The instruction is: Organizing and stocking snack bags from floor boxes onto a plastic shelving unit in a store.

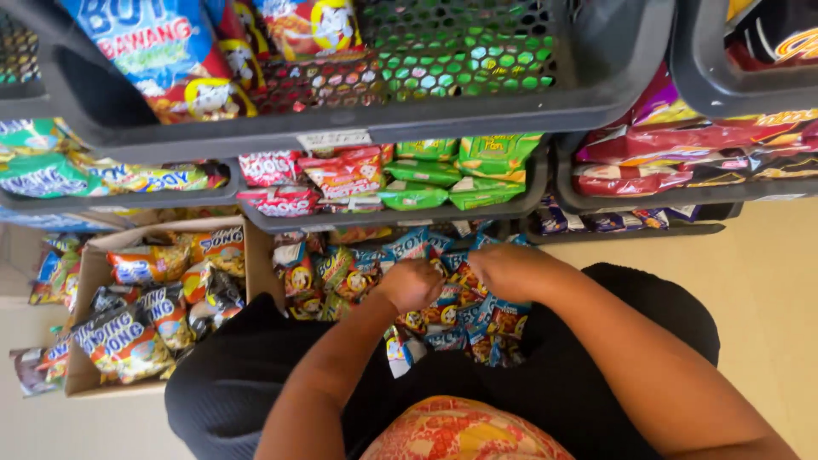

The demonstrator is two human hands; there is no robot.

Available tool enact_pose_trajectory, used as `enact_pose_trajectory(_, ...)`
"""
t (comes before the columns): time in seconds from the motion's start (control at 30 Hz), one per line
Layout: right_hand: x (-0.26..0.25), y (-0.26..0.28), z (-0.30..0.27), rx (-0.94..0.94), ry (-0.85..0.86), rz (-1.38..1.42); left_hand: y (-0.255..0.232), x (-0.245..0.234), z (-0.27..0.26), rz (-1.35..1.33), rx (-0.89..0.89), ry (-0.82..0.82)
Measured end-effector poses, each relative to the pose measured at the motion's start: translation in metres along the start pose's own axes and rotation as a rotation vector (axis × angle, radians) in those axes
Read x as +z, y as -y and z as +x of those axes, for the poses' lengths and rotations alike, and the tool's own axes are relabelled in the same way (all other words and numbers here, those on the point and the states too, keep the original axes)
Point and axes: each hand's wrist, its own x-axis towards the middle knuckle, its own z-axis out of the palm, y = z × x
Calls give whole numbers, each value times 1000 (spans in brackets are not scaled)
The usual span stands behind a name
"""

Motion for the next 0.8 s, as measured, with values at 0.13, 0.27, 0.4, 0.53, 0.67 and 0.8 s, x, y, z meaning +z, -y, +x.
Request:
enact_pose_trajectory(0.13, -19, -9, -4, -135, -7, 267, 48, 53, -2, -15, -497, 255)
enact_pose_trajectory(0.27, -25, -31, 4, -207, -158, 268, 119, 133, -23, -6, -1137, 165)
enact_pose_trajectory(0.4, -38, -23, 6, -151, -165, 338, 147, 164, -44, -139, -1300, 37)
enact_pose_trajectory(0.53, -34, -22, 12, -160, -126, 322, 134, 177, -55, -184, -1299, -103)
enact_pose_trajectory(0.67, -21, -34, 24, -146, -110, 336, 118, 147, -42, -219, -1386, 2)
enact_pose_trajectory(0.8, -5, -52, 38, -83, -90, 322, 102, 87, -13, -215, -1003, 347)
